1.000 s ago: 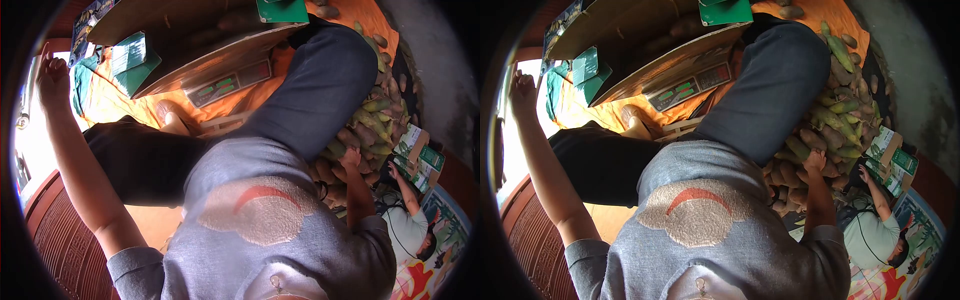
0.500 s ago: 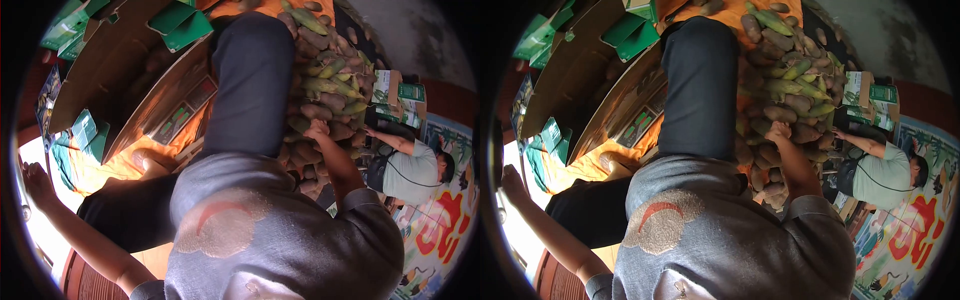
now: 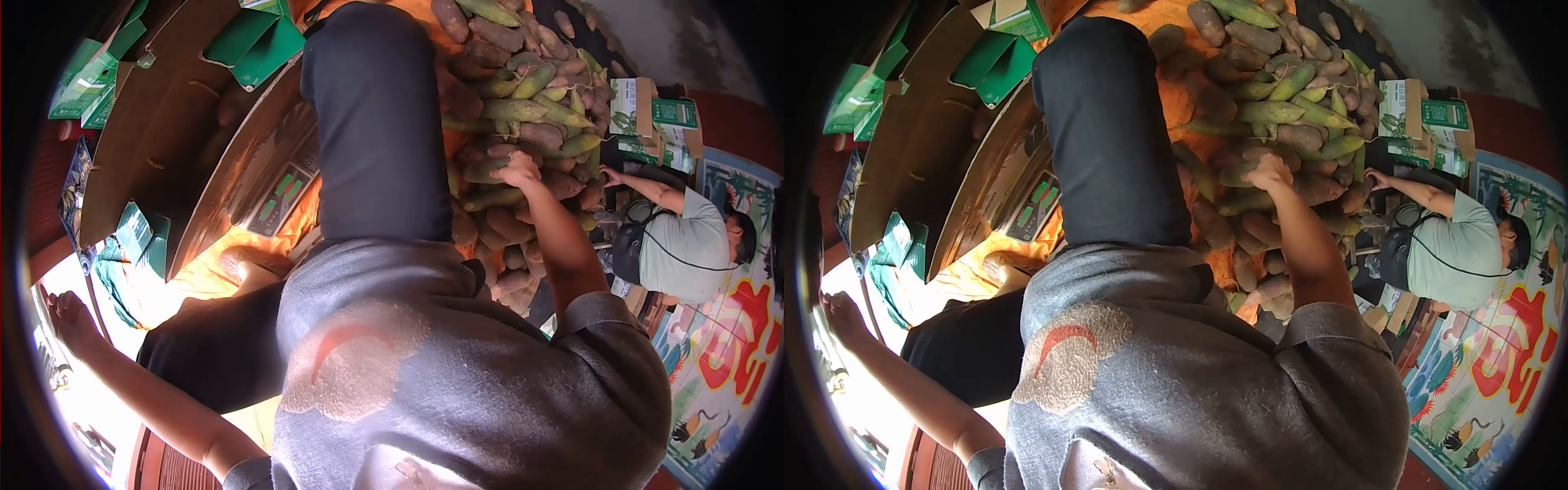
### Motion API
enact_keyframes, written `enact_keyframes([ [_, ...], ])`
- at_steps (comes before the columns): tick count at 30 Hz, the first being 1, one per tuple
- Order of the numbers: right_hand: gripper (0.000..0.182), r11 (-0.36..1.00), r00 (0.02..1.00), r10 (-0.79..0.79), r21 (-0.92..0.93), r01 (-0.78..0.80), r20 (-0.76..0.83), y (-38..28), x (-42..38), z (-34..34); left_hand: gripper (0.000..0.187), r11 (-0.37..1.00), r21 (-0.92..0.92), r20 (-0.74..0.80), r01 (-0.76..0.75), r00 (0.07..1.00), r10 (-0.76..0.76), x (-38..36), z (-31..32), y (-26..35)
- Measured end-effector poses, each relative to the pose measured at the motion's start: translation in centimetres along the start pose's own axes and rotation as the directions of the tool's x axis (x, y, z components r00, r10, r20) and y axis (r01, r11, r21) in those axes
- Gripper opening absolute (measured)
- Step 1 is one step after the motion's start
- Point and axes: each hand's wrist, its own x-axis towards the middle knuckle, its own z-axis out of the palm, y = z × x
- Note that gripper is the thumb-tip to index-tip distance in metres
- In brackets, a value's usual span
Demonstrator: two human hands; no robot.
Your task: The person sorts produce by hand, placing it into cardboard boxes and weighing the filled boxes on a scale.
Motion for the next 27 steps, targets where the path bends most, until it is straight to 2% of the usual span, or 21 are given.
enact_keyframes([
  [1,0.063,0.999,0.999,-0.024,0.029,0.025,-0.042,0.1,0.5,-0.4,0.034,1.0,0.011,-0.002,-0.001,1.0,0.001,-0.2,0.1,-0.1],
  [2,0.061,0.988,0.993,-0.118,0.1,0.119,-0.016,1.6,2.8,0.4,0.032,1.0,0.022,-0.003,-0.001,1.0,0.001,-0.3,0.3,-0.3],
  [5,0.066,0.959,0.986,-0.152,0.253,0.131,0.065,2.2,4.3,-1.7,0.03,0.999,-0.015,-0.036,0.034,0.999,-0.035,0.3,-1.2,-0.2],
  [6,0.056,0.861,0.979,-0.105,0.509,0.0,0.177,1.4,2.8,-3.5,0.028,0.999,0.017,-0.041,0.029,0.999,-0.029,0.4,-1.4,-0.3],
  [7,0.052,0.783,0.98,-0.101,0.621,-0.029,0.173,1.3,2.2,-4.2,0.027,0.998,0.049,-0.045,0.024,0.999,-0.022,0.2,-0.9,-0.6],
  [9,0.052,0.696,0.978,-0.202,0.694,0.185,-0.058,3.4,4.0,-2.2,0.028,0.992,0.121,-0.134,-0.023,0.99,0.039,-1.0,0.8,-1.3],
  [10,0.052,0.798,0.966,-0.127,0.555,0.234,-0.225,4.0,4.8,-0.8,0.028,0.995,0.096,-0.198,-0.02,0.979,0.039,-1.9,2.3,-1.8],
  [12,0.052,0.948,0.83,-0.058,0.23,0.22,-0.554,4.7,6.1,2.0,0.027,0.995,0.101,-0.213,-0.007,0.977,0.028,-1.9,2.2,-1.7],
  [13,0.05,0.965,0.896,-0.063,0.203,0.168,-0.439,4.3,6.2,2.9,0.027,0.995,0.102,-0.222,0.0,0.975,0.022,-2.0,1.9,-1.8],
  [15,0.04,0.951,0.981,-0.019,0.298,0.078,-0.195,1.9,6.2,6.5,0.03,0.994,0.107,-0.223,0.003,0.975,0.021,-2.0,1.1,-1.9],
  [17,0.039,0.937,0.961,-0.272,0.21,0.277,-0.056,-0.3,5.3,10.0,0.033,0.993,0.121,-0.244,0.008,0.97,0.022,-2.2,1.4,-2.2],
  [19,0.043,0.915,0.916,-0.398,-0.089,0.393,-0.042,-0.1,8.9,17.6,0.037,0.976,0.219,-0.262,0.013,0.964,0.046,-1.3,-0.3,-1.9],
  [21,0.048,0.862,0.887,-0.46,-0.218,0.458,0.042,-1.5,9.7,19.7,0.038,0.979,0.199,-0.258,0.045,0.966,0.008,-1.1,-1.3,-1.7],
  [23,0.053,0.86,0.876,-0.451,-0.181,0.477,0.168,-3.4,8.0,18.1,0.039,0.971,0.233,-0.241,0.057,0.971,0.001,-0.8,-1.6,-1.4],
  [26,0.069,0.994,0.98,-0.111,0.013,0.111,0.166,-3.9,8.3,19.5,0.038,0.96,0.278,-0.219,0.027,0.975,0.035,-0.2,-2.3,-1.3],
  [27,0.071,0.981,0.978,-0.189,-0.017,0.191,0.083,-4.1,7.6,19.1,0.037,0.959,0.282,-0.213,0.021,0.976,0.041,-0.1,-2.2,-1.4],
])
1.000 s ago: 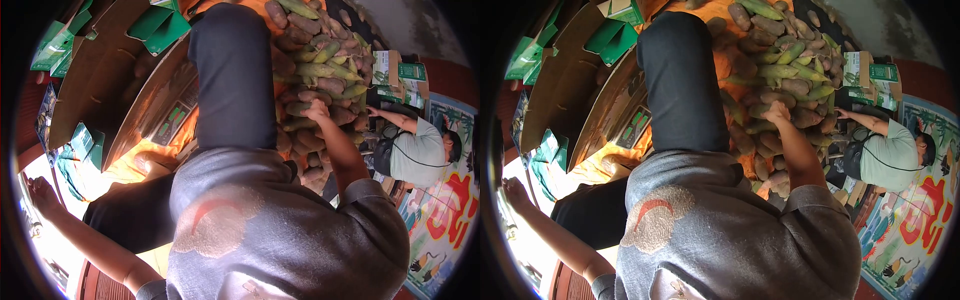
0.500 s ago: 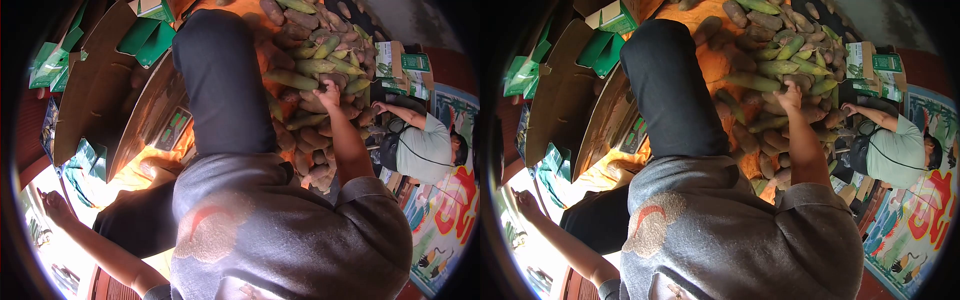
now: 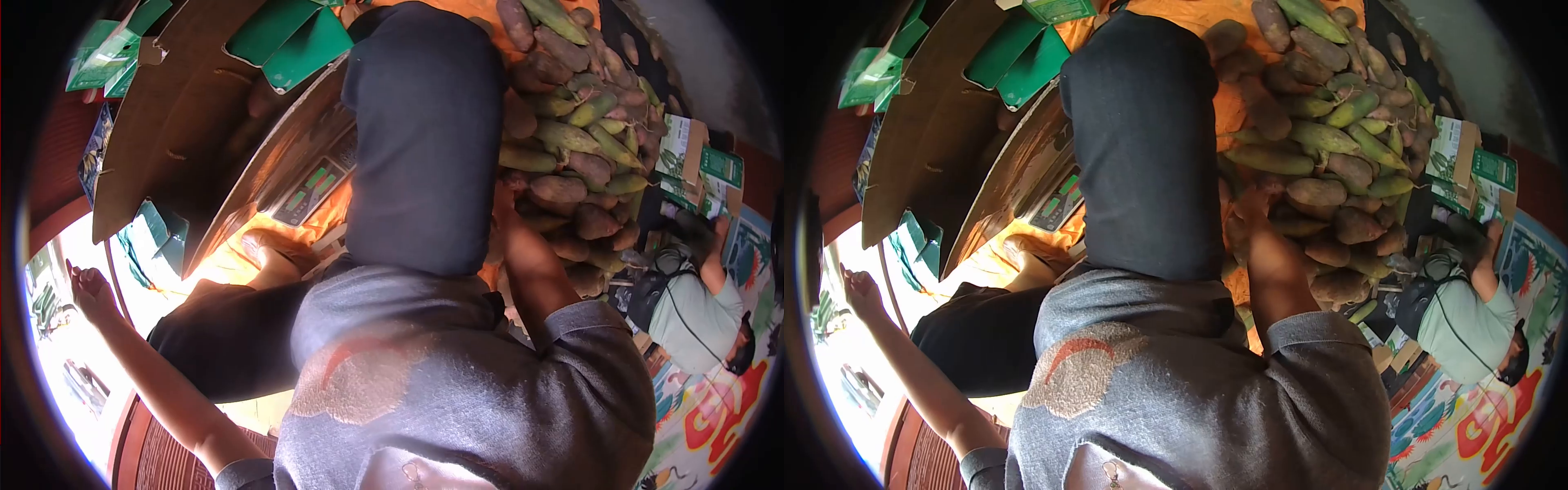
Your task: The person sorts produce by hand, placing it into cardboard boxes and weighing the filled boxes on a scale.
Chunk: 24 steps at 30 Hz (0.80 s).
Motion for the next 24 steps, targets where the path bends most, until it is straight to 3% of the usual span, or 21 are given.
enact_keyframes([
  [3,0.074,0.988,0.979,-0.156,-0.036,0.152,-0.132,0.0,-1.4,-0.1,0.036,1.0,-0.001,-0.003,-0.029,1.0,0.029,0.0,1.0,-0.3],
  [8,0.075,0.963,0.982,-0.185,0.207,0.174,0.033,2.1,0.5,-0.1,0.033,0.997,-0.063,-0.03,-0.049,0.998,0.047,-2.0,5.0,-0.5],
  [9,0.073,0.987,0.99,-0.114,0.12,0.104,0.079,-0.2,-2.0,-4.4,0.034,0.996,-0.068,0.018,-0.056,0.998,0.057,-2.3,5.7,-0.2],
  [11,0.068,0.983,0.982,-0.177,-0.037,0.18,0.071,-1.4,-4.8,-9.9,0.037,0.991,-0.109,0.136,-0.079,0.986,0.094,-4.3,8.2,0.1],
  [12,0.065,0.973,0.974,-0.222,-0.059,0.225,0.051,-1.3,-4.6,-11.7,0.037,0.987,-0.117,0.047,-0.11,0.992,0.116,-4.6,9.0,0.1],
  [13,0.063,0.96,0.963,-0.266,-0.083,0.268,0.031,-1.2,-4.4,-13.5,0.036,0.984,-0.001,0.03,-0.177,0.984,0.177,-6.6,12.2,0.3],
  [14,0.061,0.974,0.975,-0.22,-0.057,0.221,0.023,-2.5,-5.2,-16.7,0.035,0.975,0.086,0.068,-0.205,0.977,0.2,-7.2,13.0,0.5],
  [15,0.058,0.971,0.983,-0.179,-0.15,0.185,0.047,-3.9,-6.7,-20.5,0.033,0.964,0.148,0.126,-0.219,0.971,0.201,-8.0,14.1,0.7],
  [16,0.055,0.96,0.989,-0.135,-0.241,0.146,0.062,-5.0,-7.8,-23.1,0.034,0.888,0.338,0.038,-0.312,0.947,0.318,-11.0,18.2,0.4],
  [18,0.052,0.965,0.967,-0.216,-0.18,0.19,-0.136,-1.1,-5.1,-25.8,0.03,0.736,0.498,0.301,-0.458,0.888,0.348,-12.8,19.6,-0.2],
  [19,0.052,0.963,0.932,-0.268,-0.092,0.253,-0.244,0.0,-4.8,-28.3,0.029,0.708,0.514,0.434,-0.484,0.859,0.272,-13.6,20.1,-0.4],
  [20,0.051,0.946,0.886,-0.307,-0.01,0.324,-0.349,0.1,-5.4,-31.0,0.029,0.669,0.49,0.614,-0.559,0.766,0.191,-13.7,20.0,-0.9],
  [21,0.05,0.967,0.856,-0.251,-0.083,0.24,-0.452,-1.7,-7.4,-34.1,0.025,0.674,0.485,0.693,-0.557,0.715,0.093,-14.1,20.3,-1.7],
  [22,0.05,0.979,0.809,-0.199,-0.141,0.145,-0.553,-3.7,-9.7,-37.3,0.023,0.509,0.636,0.686,-0.58,0.728,-0.028,-15.6,22.0,-1.9],
  [23,0.048,0.96,0.734,-0.268,-0.113,0.254,-0.624,-5.0,-11.4,-39.7,0.022,0.266,0.586,0.792,-0.765,0.61,0.008,-16.3,22.8,-2.4],
  [24,0.045,0.927,0.648,-0.324,-0.095,0.362,-0.69,-6.3,-12.9,-41.9,0.018,0.136,0.567,0.824,-0.813,0.561,-0.082,-16.5,23.1,-2.8],
])
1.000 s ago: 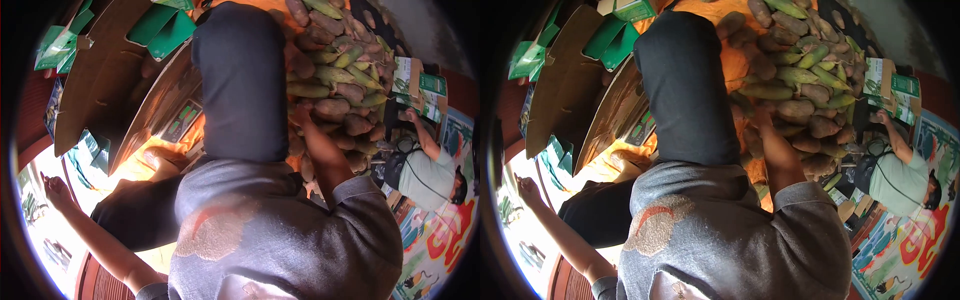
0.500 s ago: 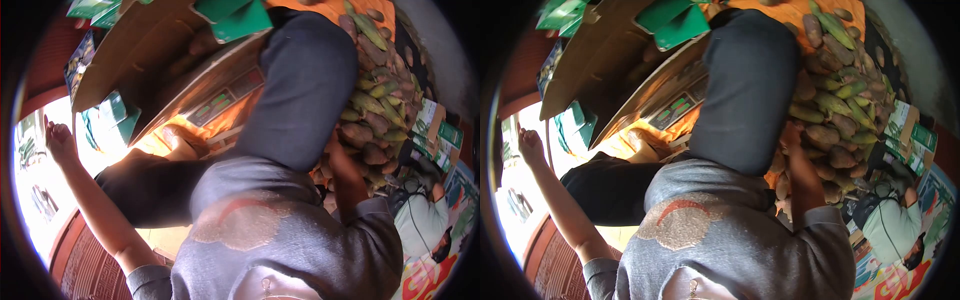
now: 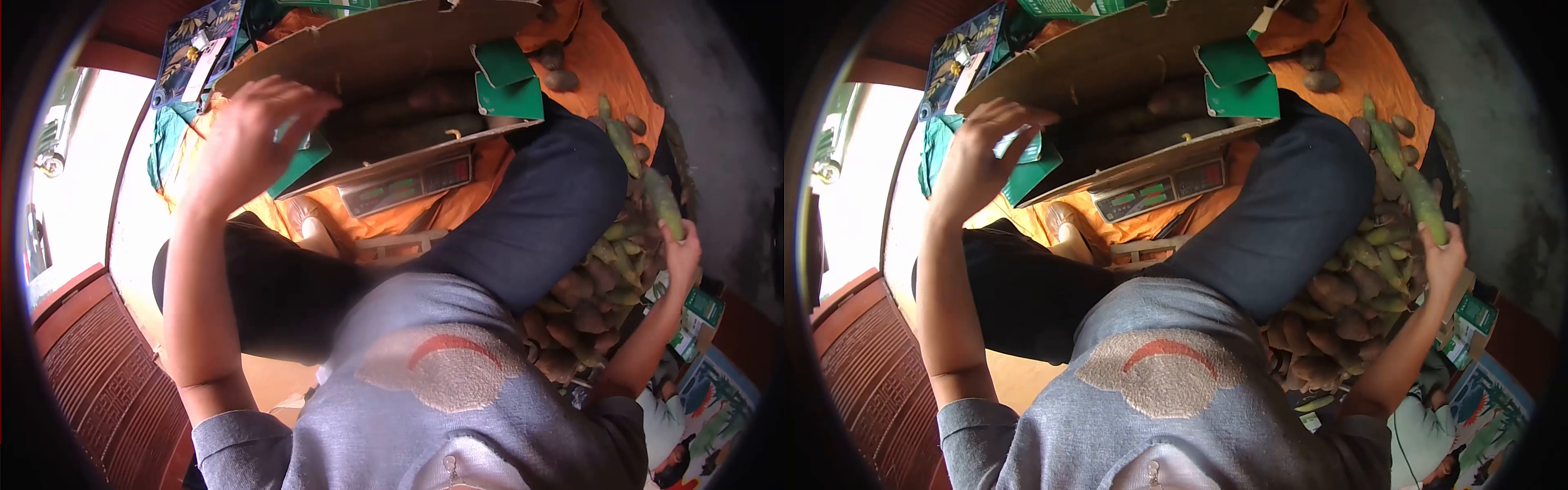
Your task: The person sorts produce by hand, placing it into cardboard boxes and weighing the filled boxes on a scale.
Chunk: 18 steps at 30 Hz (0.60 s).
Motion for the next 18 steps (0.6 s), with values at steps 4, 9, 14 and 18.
enact_keyframes([
  [4,0.039,0.917,0.947,-0.313,0.237,0.32,-0.068,-11.1,1.4,-6.4,0.014,0.98,0.18,0.086,-0.08,0.994,0.065,-1.1,3.7,-1.3],
  [9,0.038,0.636,0.677,-0.735,0.385,0.668,0.04,-26.1,-0.1,-5.4,0.015,0.984,0.168,0.012,-0.053,0.999,0.052,-1.1,0.1,-0.4],
  [14,0.039,0.44,0.417,-0.896,0.424,0.792,0.151,-36.2,-2.2,1.9,0.016,0.996,0.066,-0.062,0.068,0.996,-0.064,-2.6,-2.2,-1.8],
  [18,0.048,0.364,0.358,-0.93,0.375,0.853,0.089,-38.2,-3.1,7.1,0.016,0.998,0.045,-0.101,0.049,0.994,-0.044,-3.1,-2.1,-2.3],
])
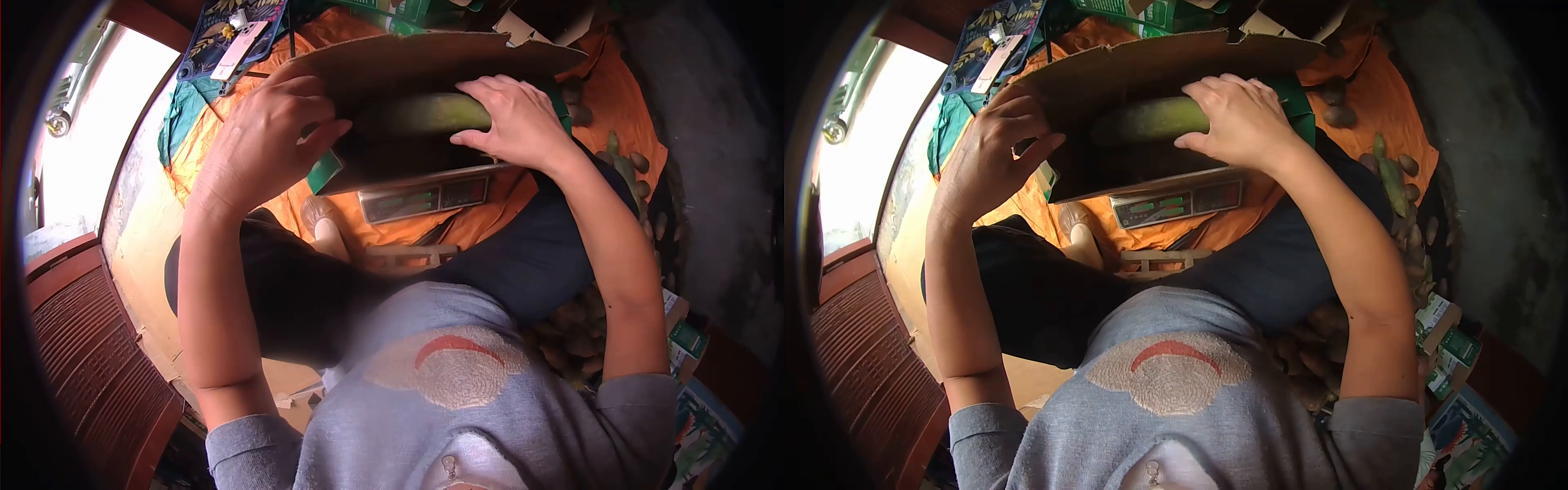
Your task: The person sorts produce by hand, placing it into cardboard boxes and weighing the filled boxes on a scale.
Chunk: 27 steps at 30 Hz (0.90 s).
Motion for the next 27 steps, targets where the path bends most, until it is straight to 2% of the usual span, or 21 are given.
enact_keyframes([
  [2,0.053,0.996,0.998,-0.025,-0.091,0.019,-0.058,1.0,-0.6,0.3,0.016,1.0,-0.01,-0.03,-0.019,0.999,0.019,-0.1,0.1,0.0],
  [3,0.056,0.998,1.0,0.026,-0.063,-0.026,-0.001,0.9,-1.1,-1.1,0.015,1.0,0.002,-0.024,-0.005,1.0,0.005,-0.2,0.1,-0.1],
  [4,0.049,0.999,0.998,0.037,-0.011,-0.038,-0.055,0.9,-1.7,-2.2,0.014,1.0,0.016,-0.017,0.007,1.0,-0.007,-0.4,0.1,-0.2],
  [7,0.032,0.945,0.935,0.24,0.285,-0.162,-0.263,2.3,-4.1,-4.9,0.013,0.999,0.011,0.01,0.043,0.999,-0.043,-0.4,0.1,-0.2],
  [9,0.03,0.878,0.828,0.391,0.433,-0.205,-0.401,4.7,-6.0,-6.2,0.011,0.997,0.005,0.045,0.074,0.996,-0.074,-0.3,-0.1,0.0],
  [10,0.033,0.833,0.765,0.469,0.509,-0.216,-0.442,6.2,-7.1,-6.9,0.011,0.999,0.005,0.016,0.043,0.999,-0.043,-0.4,0.1,-0.1],
  [12,0.038,0.655,0.632,0.669,0.712,-0.253,-0.391,8.6,-9.5,-8.6,0.011,1.0,0.008,-0.043,-0.018,0.999,0.019,-0.4,0.7,-0.6],
  [16,0.035,0.401,0.316,0.875,0.915,-0.049,-0.367,16.4,-15.5,-9.7,0.01,0.998,0.038,-0.18,-0.053,0.982,0.059,-0.5,1.6,-1.1],
  [17,0.027,0.34,0.234,0.918,0.94,-0.042,-0.321,19.2,-17.6,-9.8,0.011,0.994,0.023,-0.157,-0.106,0.982,0.109,0.3,0.3,0.4],
  [18,0.025,0.359,0.229,0.915,0.93,-0.08,-0.333,18.8,-18.0,-9.3,0.012,0.998,-0.035,-0.146,-0.053,0.988,0.047,0.3,0.1,0.4],
  [20,0.027,0.395,0.218,0.908,0.905,-0.159,-0.359,17.6,-19.4,-8.7,0.012,0.998,0.067,-0.296,-0.021,0.954,0.04,0.4,0.0,0.6],
  [21,0.039,0.379,0.208,0.919,0.897,-0.225,-0.336,16.4,-19.4,-8.8,0.012,0.996,0.086,-0.301,-0.038,0.952,0.062,0.4,-0.3,0.0],
  [24,0.036,0.359,0.367,0.888,0.917,-0.175,-0.278,16.2,-21.1,-8.7,0.014,0.994,0.094,-0.379,-0.053,0.921,0.085,0.5,-0.4,-1.4],
  [27,0.033,0.31,0.397,0.89,0.936,-0.168,-0.224,15.7,-20.9,-8.9,0.015,0.996,0.078,-0.401,-0.049,0.913,0.076,0.6,-0.6,-1.7],
])
